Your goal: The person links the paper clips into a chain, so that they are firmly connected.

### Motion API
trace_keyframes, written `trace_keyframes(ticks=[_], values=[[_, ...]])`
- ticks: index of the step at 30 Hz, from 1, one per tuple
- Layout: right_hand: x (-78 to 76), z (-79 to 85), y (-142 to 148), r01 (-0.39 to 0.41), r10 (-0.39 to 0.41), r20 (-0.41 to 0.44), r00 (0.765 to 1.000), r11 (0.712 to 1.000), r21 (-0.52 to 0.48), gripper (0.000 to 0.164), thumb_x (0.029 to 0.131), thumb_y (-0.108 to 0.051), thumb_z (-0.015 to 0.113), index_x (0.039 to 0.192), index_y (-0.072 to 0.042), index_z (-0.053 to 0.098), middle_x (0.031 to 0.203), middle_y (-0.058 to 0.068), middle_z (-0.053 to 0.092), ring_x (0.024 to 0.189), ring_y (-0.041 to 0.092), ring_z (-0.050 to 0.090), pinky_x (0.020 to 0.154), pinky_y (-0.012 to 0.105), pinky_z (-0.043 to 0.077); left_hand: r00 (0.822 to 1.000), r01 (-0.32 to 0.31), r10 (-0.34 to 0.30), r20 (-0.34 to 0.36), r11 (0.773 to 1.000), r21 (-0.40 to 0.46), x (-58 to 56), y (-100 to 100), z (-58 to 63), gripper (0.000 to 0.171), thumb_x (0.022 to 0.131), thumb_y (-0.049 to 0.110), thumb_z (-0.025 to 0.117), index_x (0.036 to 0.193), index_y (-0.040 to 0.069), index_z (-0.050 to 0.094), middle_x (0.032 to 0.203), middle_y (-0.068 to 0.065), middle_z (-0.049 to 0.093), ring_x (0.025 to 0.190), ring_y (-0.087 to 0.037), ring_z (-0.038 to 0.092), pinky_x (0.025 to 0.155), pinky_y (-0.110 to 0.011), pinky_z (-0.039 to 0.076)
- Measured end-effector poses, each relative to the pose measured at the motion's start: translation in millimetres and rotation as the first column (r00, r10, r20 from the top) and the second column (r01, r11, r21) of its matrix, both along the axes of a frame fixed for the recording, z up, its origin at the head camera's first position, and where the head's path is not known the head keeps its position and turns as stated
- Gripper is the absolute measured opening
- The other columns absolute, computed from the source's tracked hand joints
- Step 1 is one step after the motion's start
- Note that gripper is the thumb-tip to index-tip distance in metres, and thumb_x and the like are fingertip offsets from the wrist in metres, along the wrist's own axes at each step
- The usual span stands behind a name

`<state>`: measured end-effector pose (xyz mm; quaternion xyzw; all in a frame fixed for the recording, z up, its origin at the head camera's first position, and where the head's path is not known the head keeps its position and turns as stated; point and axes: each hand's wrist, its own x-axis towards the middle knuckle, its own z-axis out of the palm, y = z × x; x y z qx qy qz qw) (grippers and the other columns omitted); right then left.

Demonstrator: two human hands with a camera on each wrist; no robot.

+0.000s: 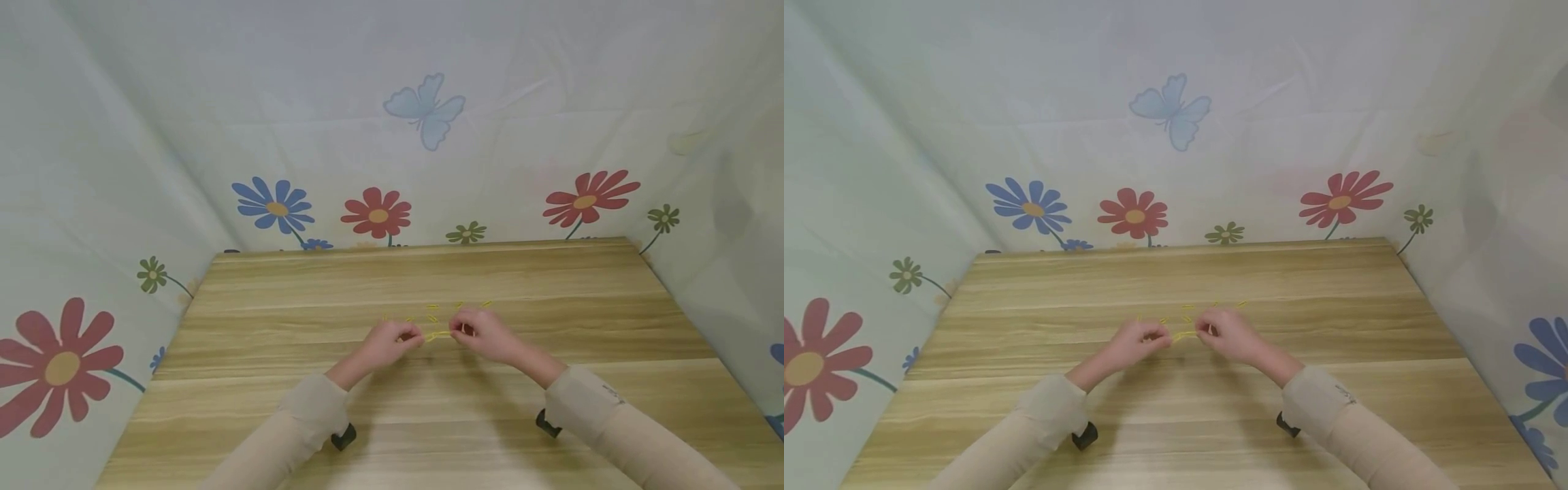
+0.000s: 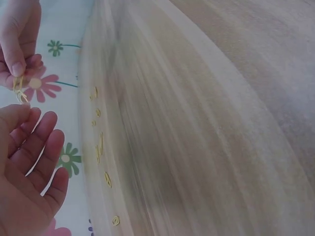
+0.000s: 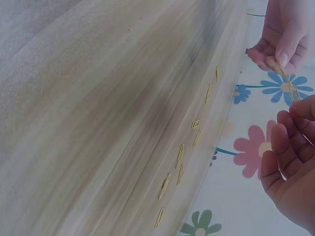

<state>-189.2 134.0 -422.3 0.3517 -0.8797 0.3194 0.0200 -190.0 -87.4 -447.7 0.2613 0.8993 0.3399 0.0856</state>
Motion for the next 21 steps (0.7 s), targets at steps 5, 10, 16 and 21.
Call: trace_keyframes(ticks=[5,10,16,21], values=[[0.4,1.9,2,-0.006,0.007,0.033,0.999,1.0,-0.014,0.007,0.082,-0.005,0.059,0.076,-0.008,0.059,0.07,-0.002,0.056,0.062,0.003,0.045,0.053,0.018,0.04,0.999,0.022,-0.023,0.031,0.999,0.026,2.0,1,-1.5,0.019,0.088,0.02,0.054,0.095,0.005,0.064,0.09,-0.002,0.066,0.085,-0.013,0.059,0.077,-0.028,0.047],[-0.2,2.0,3,-0.006,0.007,0.029,1.0,1.0,-0.008,0.007,0.082,-0.005,0.059,0.076,-0.009,0.059,0.071,-0.002,0.055,0.062,0.003,0.045,0.053,0.018,0.04,0.999,0.009,-0.01,0.03,1.0,0.03,2.4,4,-0.6,0.023,0.088,0.025,0.053,0.1,0.008,0.063,0.093,0.0,0.065,0.088,-0.012,0.058,0.078,-0.03,0.047],[-0.3,1.5,2,-0.018,0.018,0.008,1.0,1.0,-0.002,0.006,0.081,-0.006,0.06,0.076,-0.008,0.06,0.071,-0.002,0.056,0.061,0.002,0.045,0.053,0.017,0.04,1.0,0.006,-0.006,0.0,0.999,0.035,3.2,11,3.9,0.034,0.089,0.034,0.05,0.111,0.01,0.059,0.106,-0.001,0.063,0.097,-0.014,0.056,0.081,-0.031,0.047],[1.4,2.7,-1,-0.031,0.031,0.003,1.0,0.999,-0.004,0.006,0.08,-0.005,0.061,0.075,-0.008,0.061,0.068,-0.004,0.057,0.06,0.001,0.044,0.052,0.017,0.04,0.998,0.05,-0.047,-0.052,0.997,0.058,4.3,17,2.9,0.032,0.088,0.029,0.053,0.111,0.009,0.059,0.108,-0.002,0.063,0.097,-0.016,0.057,0.082,-0.033,0.047]])
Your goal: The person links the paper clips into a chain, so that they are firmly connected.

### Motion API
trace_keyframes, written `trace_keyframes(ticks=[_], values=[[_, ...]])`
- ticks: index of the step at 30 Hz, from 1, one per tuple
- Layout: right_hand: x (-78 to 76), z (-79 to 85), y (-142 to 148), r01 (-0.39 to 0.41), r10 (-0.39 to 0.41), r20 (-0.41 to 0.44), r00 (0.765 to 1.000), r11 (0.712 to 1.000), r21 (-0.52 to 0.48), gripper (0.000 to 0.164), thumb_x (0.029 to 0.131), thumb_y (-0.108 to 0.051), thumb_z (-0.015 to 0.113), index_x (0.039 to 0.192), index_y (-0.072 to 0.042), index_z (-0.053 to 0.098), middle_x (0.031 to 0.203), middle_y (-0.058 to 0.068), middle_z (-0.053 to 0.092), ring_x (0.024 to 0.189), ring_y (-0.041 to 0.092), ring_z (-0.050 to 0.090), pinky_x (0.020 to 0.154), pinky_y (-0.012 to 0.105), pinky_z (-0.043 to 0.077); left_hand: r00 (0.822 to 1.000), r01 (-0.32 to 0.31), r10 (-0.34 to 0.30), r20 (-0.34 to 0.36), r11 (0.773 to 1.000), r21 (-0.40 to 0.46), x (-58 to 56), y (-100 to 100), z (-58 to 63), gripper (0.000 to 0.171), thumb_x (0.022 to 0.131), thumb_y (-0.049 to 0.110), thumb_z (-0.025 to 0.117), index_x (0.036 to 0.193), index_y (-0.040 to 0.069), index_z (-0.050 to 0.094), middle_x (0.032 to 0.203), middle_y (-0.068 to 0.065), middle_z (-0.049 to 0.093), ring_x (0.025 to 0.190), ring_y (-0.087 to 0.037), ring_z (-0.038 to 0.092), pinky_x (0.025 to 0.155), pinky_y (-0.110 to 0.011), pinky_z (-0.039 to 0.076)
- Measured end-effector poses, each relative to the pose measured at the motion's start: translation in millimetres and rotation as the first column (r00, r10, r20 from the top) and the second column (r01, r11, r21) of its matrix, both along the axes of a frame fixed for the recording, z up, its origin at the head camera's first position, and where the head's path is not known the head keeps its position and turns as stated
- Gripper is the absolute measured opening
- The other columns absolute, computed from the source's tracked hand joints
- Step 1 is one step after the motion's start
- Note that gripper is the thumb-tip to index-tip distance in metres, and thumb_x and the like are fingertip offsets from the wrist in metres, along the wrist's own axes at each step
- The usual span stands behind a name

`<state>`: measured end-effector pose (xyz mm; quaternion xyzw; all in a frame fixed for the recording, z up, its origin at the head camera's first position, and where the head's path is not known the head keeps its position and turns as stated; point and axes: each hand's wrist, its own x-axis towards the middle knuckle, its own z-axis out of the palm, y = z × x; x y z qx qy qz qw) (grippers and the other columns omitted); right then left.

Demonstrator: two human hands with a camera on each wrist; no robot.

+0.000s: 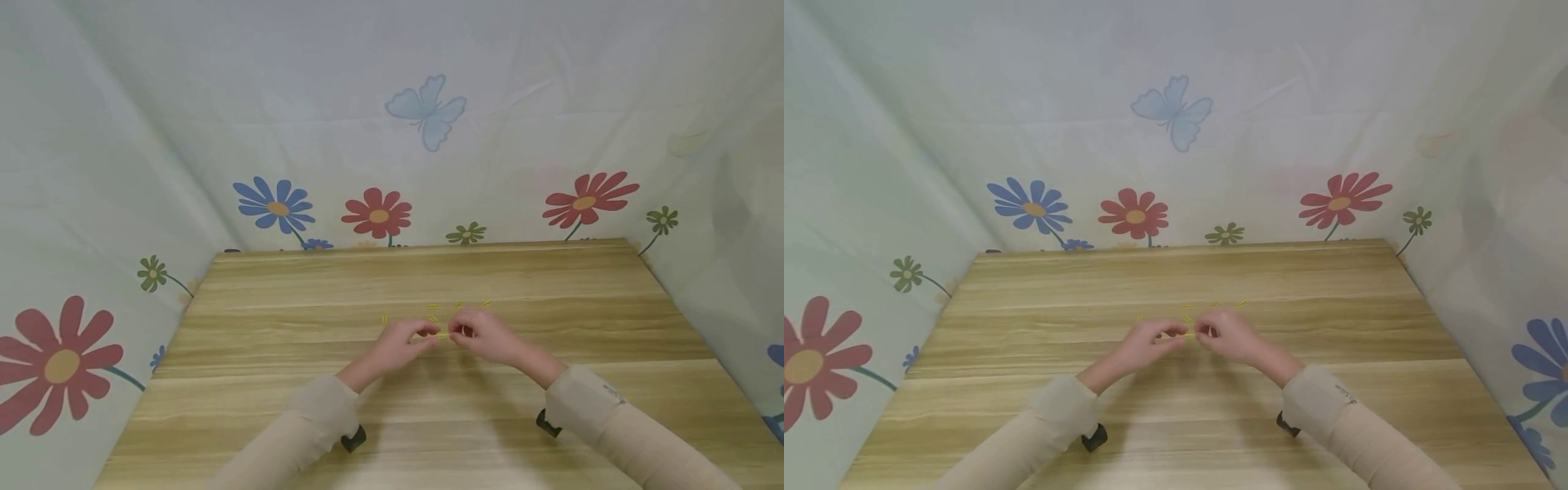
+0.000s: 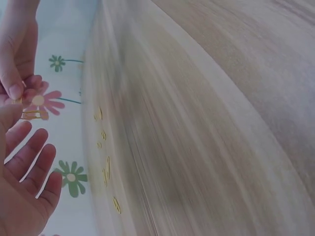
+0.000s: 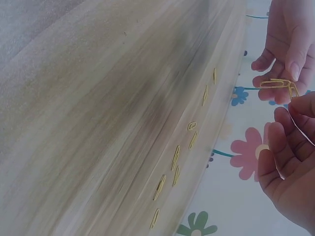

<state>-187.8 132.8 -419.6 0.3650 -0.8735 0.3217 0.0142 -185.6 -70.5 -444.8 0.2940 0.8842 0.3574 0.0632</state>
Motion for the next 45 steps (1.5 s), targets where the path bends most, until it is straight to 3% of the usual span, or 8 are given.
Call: trace_keyframes(ticks=[5,15,21,28,32,38,45], values=[[2.0,0.2,-3,-0.005,0.005,0.002,1.0,1.0,-0.014,0.006,0.079,-0.005,0.062,0.074,-0.009,0.061,0.066,-0.004,0.056,0.058,0.0,0.043,0.051,0.016,0.039,0.999,0.025,-0.024,-0.048,1.0,0.016,1.8,3,0.5,0.028,0.087,0.028,0.054,0.107,0.009,0.062,0.105,-0.004,0.064,0.093,-0.016,0.058,0.082,-0.035,0.047],[3.5,-5.5,-2,-0.032,0.035,0.065,0.997,0.999,-0.04,0.006,0.08,-0.004,0.06,0.075,-0.007,0.061,0.069,-0.003,0.057,0.059,0.0,0.043,0.051,0.017,0.04,0.998,0.033,-0.033,-0.053,0.999,0.008,5.3,0,-3.0,0.024,0.089,0.027,0.051,0.095,0.009,0.066,0.096,-0.001,0.066,0.09,-0.013,0.06,0.081,-0.032,0.048],[6.7,-13.2,-1,-0.041,0.047,0.123,0.991,0.998,-0.05,0.005,0.082,-0.005,0.059,0.077,-0.005,0.061,0.068,-0.003,0.057,0.059,0.0,0.042,0.051,0.017,0.04,0.996,0.014,-0.018,-0.088,0.999,-0.041,9.3,0,-6.1,0.021,0.089,0.025,0.052,0.093,0.011,0.068,0.095,0.001,0.066,0.09,-0.01,0.059,0.079,-0.024,0.047],[8.1,-25.3,3,-0.043,0.056,0.183,0.981,0.996,-0.073,0.006,0.083,-0.008,0.059,0.081,-0.004,0.062,0.073,0.0,0.059,0.062,0.0,0.044,0.054,0.017,0.04,0.99,-0.022,0.005,-0.142,0.993,-0.116,14.8,0,-12.7,0.019,0.087,0.024,0.054,0.091,0.012,0.069,0.092,0.001,0.068,0.087,-0.011,0.061,0.078,-0.024,0.048],[4.0,-29.5,10,0.004,0.015,0.232,0.973,0.997,-0.08,0.007,0.083,-0.006,0.058,0.083,-0.001,0.062,0.075,0.005,0.061,0.062,0.002,0.044,0.053,0.018,0.04,0.988,-0.045,0.027,-0.152,0.992,-0.117,16.0,-4,-17.7,0.019,0.087,0.023,0.055,0.092,0.012,0.069,0.09,0.001,0.067,0.084,-0.011,0.061,0.075,-0.023,0.048],[-8.6,-35.1,24,0.116,-0.106,0.248,0.963,0.993,-0.025,0.011,0.084,-0.007,0.056,0.086,0.001,0.062,0.077,0.005,0.06,0.065,0.006,0.046,0.055,0.02,0.04,0.985,-0.063,0.047,-0.165,0.993,-0.097,17.1,-8,-21.4,0.017,0.086,0.021,0.056,0.089,0.011,0.07,0.084,0.001,0.066,0.078,-0.01,0.06,0.071,-0.022,0.047],[-27.1,-43.4,42,0.275,-0.268,0.249,0.931,0.961,0.009,0.014,0.085,-0.01,0.055,0.09,0.0,0.063,0.078,0.005,0.06,0.068,0.011,0.049,0.059,0.023,0.042,0.985,-0.086,0.072,-0.154,0.992,-0.092,17.4,-12,-24.4,0.017,0.086,0.022,0.056,0.088,0.011,0.07,0.085,0.001,0.067,0.08,-0.011,0.06,0.073,-0.024,0.048]])
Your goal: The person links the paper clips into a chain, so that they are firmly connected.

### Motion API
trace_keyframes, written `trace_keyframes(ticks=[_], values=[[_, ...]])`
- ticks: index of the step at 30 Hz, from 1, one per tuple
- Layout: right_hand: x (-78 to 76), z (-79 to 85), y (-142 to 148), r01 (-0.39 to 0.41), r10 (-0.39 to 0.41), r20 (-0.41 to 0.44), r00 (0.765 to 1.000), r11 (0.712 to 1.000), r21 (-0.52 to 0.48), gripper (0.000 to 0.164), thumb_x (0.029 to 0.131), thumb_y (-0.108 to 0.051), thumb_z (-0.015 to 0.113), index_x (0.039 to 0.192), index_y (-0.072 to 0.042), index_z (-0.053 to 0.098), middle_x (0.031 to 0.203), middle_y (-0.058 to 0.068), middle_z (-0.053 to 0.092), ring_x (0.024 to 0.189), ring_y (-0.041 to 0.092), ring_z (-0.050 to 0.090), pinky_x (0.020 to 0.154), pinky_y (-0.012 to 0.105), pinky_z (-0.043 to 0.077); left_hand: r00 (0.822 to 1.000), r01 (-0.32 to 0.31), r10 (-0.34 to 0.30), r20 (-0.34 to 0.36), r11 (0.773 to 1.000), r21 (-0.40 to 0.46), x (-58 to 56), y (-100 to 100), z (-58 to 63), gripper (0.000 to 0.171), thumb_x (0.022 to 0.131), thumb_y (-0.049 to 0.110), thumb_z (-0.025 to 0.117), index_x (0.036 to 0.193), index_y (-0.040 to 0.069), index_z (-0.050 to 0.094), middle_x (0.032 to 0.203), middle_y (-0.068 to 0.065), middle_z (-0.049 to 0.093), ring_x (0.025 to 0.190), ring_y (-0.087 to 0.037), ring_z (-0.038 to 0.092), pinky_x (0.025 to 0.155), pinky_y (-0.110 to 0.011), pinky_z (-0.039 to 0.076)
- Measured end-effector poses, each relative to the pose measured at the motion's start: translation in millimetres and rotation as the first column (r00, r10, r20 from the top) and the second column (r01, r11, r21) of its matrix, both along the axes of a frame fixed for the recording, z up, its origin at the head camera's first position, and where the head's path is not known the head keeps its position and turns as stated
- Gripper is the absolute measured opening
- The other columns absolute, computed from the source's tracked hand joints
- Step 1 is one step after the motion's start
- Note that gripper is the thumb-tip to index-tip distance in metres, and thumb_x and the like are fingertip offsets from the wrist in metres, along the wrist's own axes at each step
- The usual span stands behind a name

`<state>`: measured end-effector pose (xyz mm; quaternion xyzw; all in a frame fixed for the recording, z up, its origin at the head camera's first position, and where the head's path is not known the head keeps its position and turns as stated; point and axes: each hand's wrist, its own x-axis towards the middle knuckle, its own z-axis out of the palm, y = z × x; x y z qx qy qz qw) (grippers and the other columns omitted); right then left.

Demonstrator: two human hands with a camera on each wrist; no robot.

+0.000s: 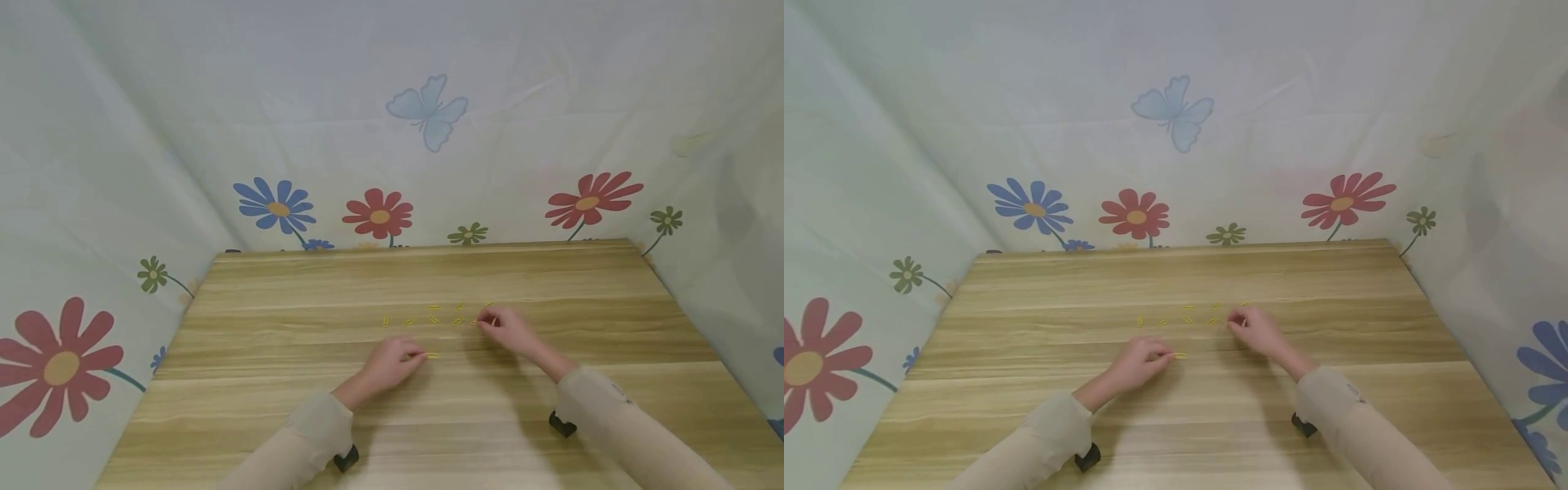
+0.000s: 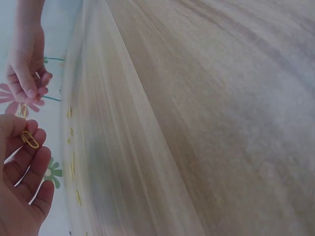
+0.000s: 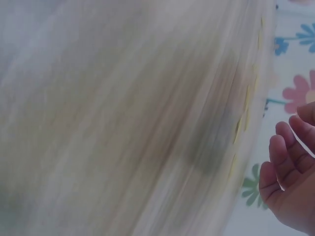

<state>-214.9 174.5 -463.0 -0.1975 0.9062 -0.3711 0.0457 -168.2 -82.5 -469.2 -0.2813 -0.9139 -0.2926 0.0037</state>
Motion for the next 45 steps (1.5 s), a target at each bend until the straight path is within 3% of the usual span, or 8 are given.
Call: trace_keyframes(ticks=[9,19,25,32,45], values=[[-15.9,-8.5,14,0.104,-0.1,-0.046,0.994,0.99,0.091,0.013,0.083,-0.011,0.057,0.088,-0.001,0.064,0.08,0.007,0.062,0.07,0.016,0.053,0.062,0.028,0.044,1.0,-0.009,0.008,0.027,1.0,0.012,-1.1,-4,-4.3,0.019,0.087,0.025,0.055,0.089,0.012,0.069,0.087,0.002,0.067,0.081,-0.009,0.06,0.075,-0.023,0.048],[-26.9,-21.6,14,0.109,-0.104,-0.041,0.994,0.987,0.121,0.014,0.083,-0.013,0.058,0.089,-0.002,0.064,0.084,0.01,0.063,0.078,0.022,0.058,0.07,0.037,0.047,0.999,0.0,0.0,0.034,1.0,0.004,-2.7,-5,-6.6,0.02,0.087,0.025,0.054,0.089,0.012,0.069,0.092,-0.001,0.068,0.087,-0.012,0.061,0.079,-0.027,0.048],[-32.6,-29.3,8,0.097,-0.09,-0.052,0.995,0.981,0.166,0.014,0.083,-0.013,0.058,0.089,-0.002,0.064,0.084,0.01,0.064,0.078,0.021,0.057,0.071,0.036,0.047,0.999,-0.001,0.001,0.037,1.0,-0.002,-2.3,-6,-6.8,0.02,0.087,0.026,0.054,0.089,0.012,0.069,0.092,0.0,0.067,0.087,-0.012,0.061,0.079,-0.028,0.048],[-32.9,-28.4,5,0.105,-0.1,-0.033,0.994,0.976,0.19,0.009,0.082,-0.011,0.06,0.087,-0.006,0.065,0.081,0.007,0.062,0.075,0.018,0.055,0.068,0.034,0.046,0.999,-0.006,0.006,0.04,1.0,-0.005,-1.9,-6,-6.1,0.02,0.087,0.025,0.054,0.09,0.012,0.069,0.092,0.0,0.067,0.087,-0.012,0.061,0.079,-0.027,0.048],[-29.0,-32.7,3,0.141,-0.125,-0.081,0.989,0.96,0.24,0.008,0.081,-0.013,0.062,0.084,-0.007,0.066,0.08,0.006,0.061,0.072,0.017,0.055,0.064,0.033,0.046,1.0,-0.003,0.003,-0.003,1.0,-0.004,-0.7,-6,-5.5,0.019,0.086,0.024,0.056,0.087,0.012,0.07,0.088,0.0,0.068,0.083,-0.012,0.061,0.078,-0.028,0.048]])
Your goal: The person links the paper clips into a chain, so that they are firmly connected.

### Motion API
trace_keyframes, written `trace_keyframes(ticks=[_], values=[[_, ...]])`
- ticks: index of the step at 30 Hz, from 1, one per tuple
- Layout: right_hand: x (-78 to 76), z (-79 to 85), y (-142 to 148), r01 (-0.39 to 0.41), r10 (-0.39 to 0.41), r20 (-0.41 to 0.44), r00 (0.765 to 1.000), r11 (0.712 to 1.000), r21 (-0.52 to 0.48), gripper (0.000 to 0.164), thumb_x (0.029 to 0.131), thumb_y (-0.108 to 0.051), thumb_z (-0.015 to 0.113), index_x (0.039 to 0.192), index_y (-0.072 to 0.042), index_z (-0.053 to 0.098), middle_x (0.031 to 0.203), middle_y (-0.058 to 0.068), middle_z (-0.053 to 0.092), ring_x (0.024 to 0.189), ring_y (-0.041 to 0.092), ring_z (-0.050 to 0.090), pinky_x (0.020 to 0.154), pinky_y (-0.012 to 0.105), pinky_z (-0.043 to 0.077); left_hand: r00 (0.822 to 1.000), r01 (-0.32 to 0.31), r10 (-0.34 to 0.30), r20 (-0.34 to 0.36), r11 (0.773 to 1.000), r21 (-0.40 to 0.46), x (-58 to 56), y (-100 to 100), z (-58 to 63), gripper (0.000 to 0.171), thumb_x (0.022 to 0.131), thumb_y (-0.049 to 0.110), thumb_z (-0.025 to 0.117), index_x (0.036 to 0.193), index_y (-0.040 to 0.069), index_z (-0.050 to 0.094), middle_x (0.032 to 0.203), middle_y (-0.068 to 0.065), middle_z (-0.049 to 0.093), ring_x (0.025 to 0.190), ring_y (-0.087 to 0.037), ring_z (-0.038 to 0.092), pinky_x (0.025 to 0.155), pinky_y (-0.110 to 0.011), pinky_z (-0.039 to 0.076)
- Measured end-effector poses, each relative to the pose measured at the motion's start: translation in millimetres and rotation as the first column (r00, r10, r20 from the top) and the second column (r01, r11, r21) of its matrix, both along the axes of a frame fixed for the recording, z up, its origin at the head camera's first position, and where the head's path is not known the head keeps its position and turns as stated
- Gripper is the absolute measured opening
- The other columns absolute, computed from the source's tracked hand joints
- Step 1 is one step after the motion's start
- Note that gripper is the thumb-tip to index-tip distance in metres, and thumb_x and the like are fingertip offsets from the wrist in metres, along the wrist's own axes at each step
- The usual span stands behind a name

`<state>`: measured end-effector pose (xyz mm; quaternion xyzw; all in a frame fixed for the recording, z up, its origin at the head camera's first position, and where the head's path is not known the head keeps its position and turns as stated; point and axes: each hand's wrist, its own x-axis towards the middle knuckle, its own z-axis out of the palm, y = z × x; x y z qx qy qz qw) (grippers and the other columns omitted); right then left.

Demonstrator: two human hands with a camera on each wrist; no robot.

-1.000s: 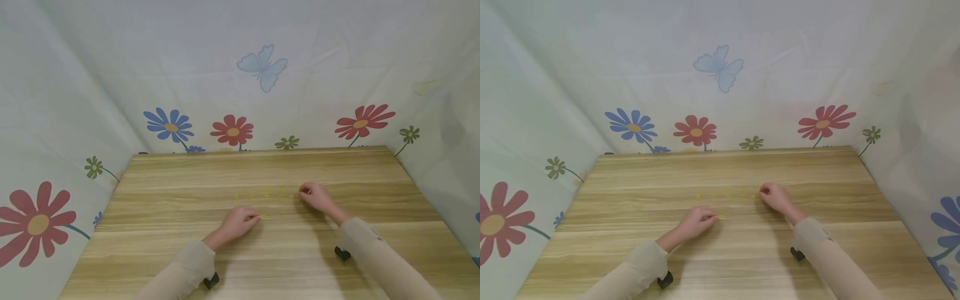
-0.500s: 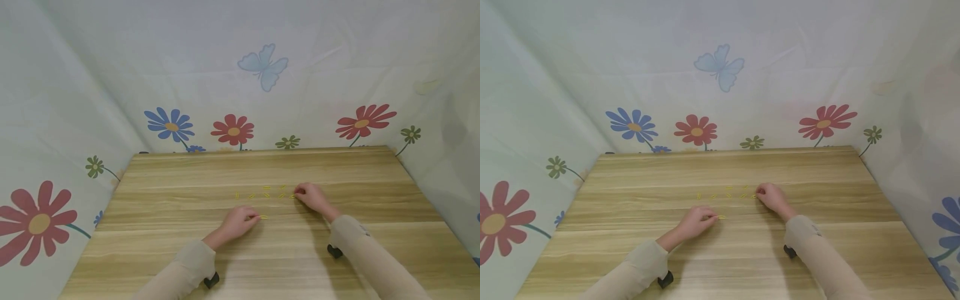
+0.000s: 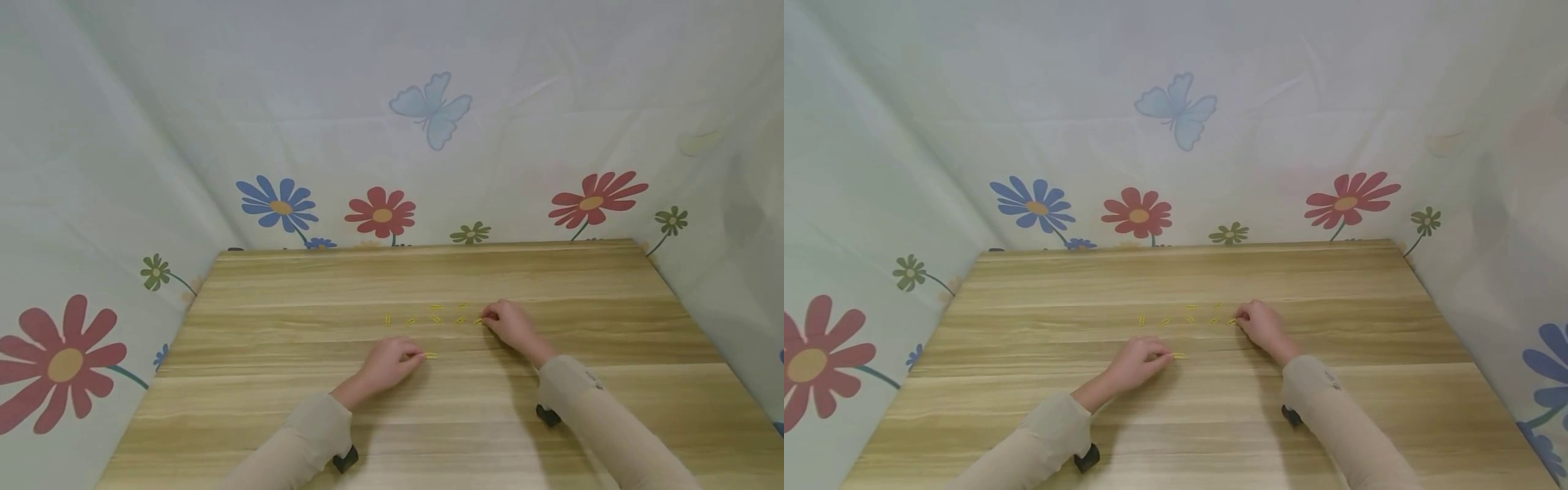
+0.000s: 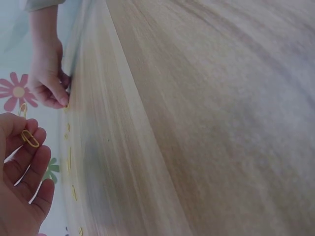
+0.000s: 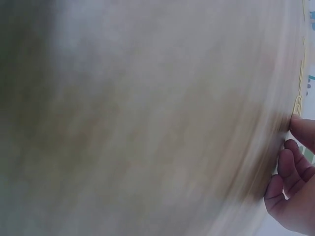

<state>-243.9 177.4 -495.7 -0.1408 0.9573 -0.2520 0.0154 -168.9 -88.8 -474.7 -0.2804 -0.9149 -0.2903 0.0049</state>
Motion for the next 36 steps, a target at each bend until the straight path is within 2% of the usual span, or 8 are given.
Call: trace_keyframes(ticks=[10,20,27,36], values=[[1.4,-3.8,3,-0.004,0.003,-0.049,0.999,1.0,-0.009,0.008,0.081,-0.01,0.062,0.081,-0.003,0.065,0.076,0.006,0.061,0.068,0.016,0.054,0.061,0.031,0.044,1.0,0.001,-0.001,0.021,1.0,0.009,1.5,1,1.8,0.019,0.087,0.024,0.055,0.088,0.011,0.069,0.088,0.0,0.067,0.082,-0.01,0.061,0.076,-0.026,0.048],[7.0,1.8,7,-0.018,0.017,-0.007,1.0,0.998,-0.063,0.008,0.082,-0.007,0.059,0.085,-0.002,0.065,0.084,0.011,0.065,0.076,0.021,0.059,0.067,0.036,0.048,1.0,0.0,0.0,0.02,1.0,0.021,1.6,0,0.7,0.02,0.087,0.026,0.055,0.088,0.013,0.07,0.082,0.004,0.066,0.074,-0.006,0.059,0.067,-0.021,0.047],[10.4,15.1,5,-0.065,0.065,-0.002,0.998,0.994,-0.09,0.012,0.082,-0.006,0.057,0.088,0.0,0.065,0.085,0.011,0.064,0.077,0.021,0.058,0.068,0.035,0.048,1.0,-0.01,0.009,0.028,1.0,0.023,0.8,-1,2.1,0.021,0.087,0.027,0.054,0.089,0.013,0.069,0.081,0.005,0.065,0.074,-0.006,0.058,0.067,-0.02,0.047],[18.2,40.2,-5,-0.097,0.095,-0.019,0.995,0.977,-0.191,0.013,0.082,-0.004,0.056,0.09,0.001,0.065,0.088,0.012,0.065,0.079,0.021,0.059,0.069,0.034,0.049,0.999,-0.012,0.012,0.038,1.0,0.019,-1.3,1,8.2,0.021,0.088,0.027,0.054,0.088,0.013,0.069,0.083,0.004,0.066,0.077,-0.008,0.06,0.069,-0.022,0.048]])
